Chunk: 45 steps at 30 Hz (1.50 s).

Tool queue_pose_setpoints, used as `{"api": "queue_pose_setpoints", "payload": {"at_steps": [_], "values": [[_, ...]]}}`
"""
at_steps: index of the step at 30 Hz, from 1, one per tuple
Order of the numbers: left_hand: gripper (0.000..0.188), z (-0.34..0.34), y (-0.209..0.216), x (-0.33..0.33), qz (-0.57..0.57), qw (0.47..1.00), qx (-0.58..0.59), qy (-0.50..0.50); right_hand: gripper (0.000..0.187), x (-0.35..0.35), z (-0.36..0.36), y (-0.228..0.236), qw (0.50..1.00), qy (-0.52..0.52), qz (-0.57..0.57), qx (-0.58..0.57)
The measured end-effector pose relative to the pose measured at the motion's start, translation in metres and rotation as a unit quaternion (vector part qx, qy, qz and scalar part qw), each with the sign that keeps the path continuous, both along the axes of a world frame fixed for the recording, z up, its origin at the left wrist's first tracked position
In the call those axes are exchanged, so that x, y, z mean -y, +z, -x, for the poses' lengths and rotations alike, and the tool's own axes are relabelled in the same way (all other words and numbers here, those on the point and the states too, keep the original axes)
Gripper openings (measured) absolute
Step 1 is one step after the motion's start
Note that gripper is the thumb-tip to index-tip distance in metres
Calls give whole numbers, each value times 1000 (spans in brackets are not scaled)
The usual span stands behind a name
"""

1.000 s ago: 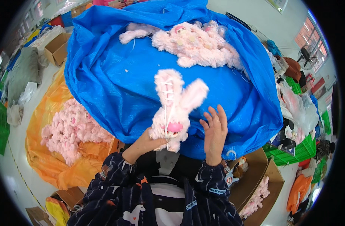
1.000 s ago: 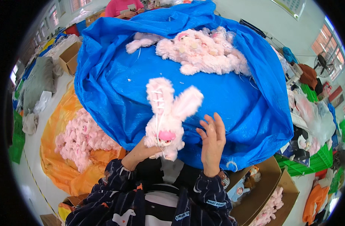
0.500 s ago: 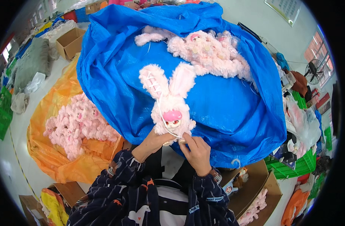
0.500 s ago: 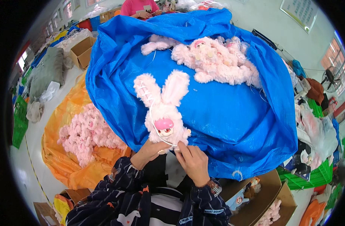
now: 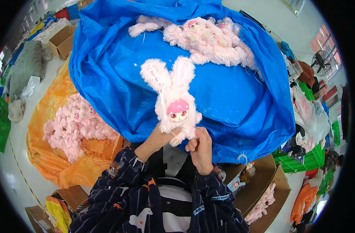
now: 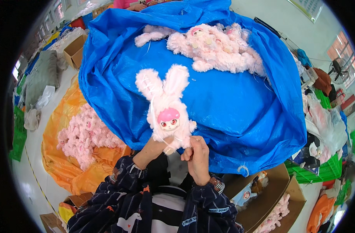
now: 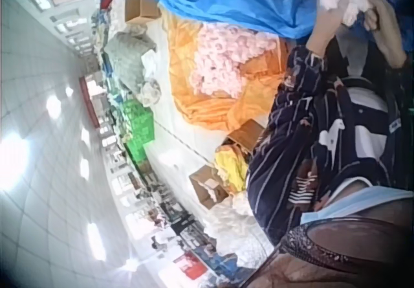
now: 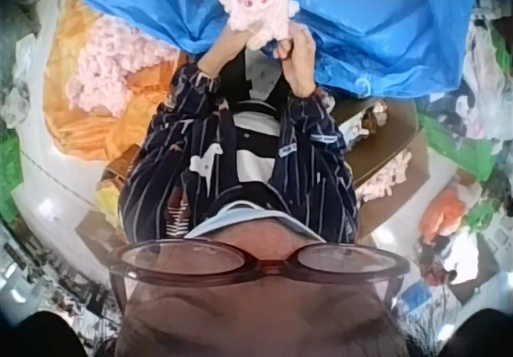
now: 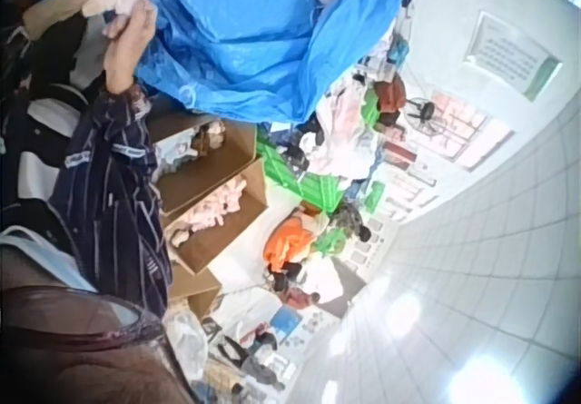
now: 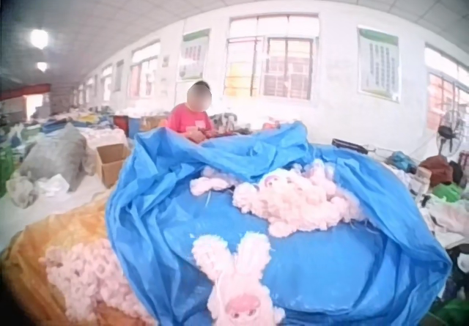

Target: The person repeatedly picks up pink stuffed bunny toys from a blue bag, adjusts their ears and bodies by hand, and places them back into the bag. The person handles the toys one at a time in a repetitive manner.

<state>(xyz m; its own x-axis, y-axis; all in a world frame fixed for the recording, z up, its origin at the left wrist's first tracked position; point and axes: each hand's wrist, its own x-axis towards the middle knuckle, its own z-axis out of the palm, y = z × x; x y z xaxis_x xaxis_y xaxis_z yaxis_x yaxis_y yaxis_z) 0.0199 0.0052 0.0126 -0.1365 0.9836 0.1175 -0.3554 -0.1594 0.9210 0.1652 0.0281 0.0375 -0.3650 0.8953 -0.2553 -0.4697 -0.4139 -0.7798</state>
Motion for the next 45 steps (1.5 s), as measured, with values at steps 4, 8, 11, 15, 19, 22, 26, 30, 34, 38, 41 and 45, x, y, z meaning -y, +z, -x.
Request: {"api": "queue_pose_setpoints", "payload": {"at_steps": [4,8,11,15,19,22,26,30,34,38,41,45], "values": [[29,5,0,2,22,999,22,41,16,-3,-3,0,985,51,-128,100],[30,8,-2,1,16,996,69,56,22,2,-2,-4,978,113,-149,90],[32,12,-7,4,18,996,74,40,24,6,2,1,993,113,-16,-3],[47,17,-11,2,16,995,101,-6,25,7,3,-12,993,96,13,-74],[54,17,10,1,62,997,41,13,16,6,5,-20,985,-2,-168,37],[59,24,9,-4,-88,991,89,54,11,5,5,-14,816,-94,-485,301],[55,28,9,1,14,944,324,64,18,4,6,-20,686,-30,-641,342],[46,35,6,3,4,948,311,66,19,9,3,-30,807,6,-526,268],[41,38,-3,0,-7,964,260,61,49,17,5,-12,948,-14,-289,135],[40,26,1,4,15,971,224,80,56,22,12,7,906,18,-342,248],[42,35,0,10,93,967,229,61,55,29,5,-11,875,35,-401,269],[47,35,5,14,209,959,190,3,49,27,-12,-32,859,95,-437,249]]}}
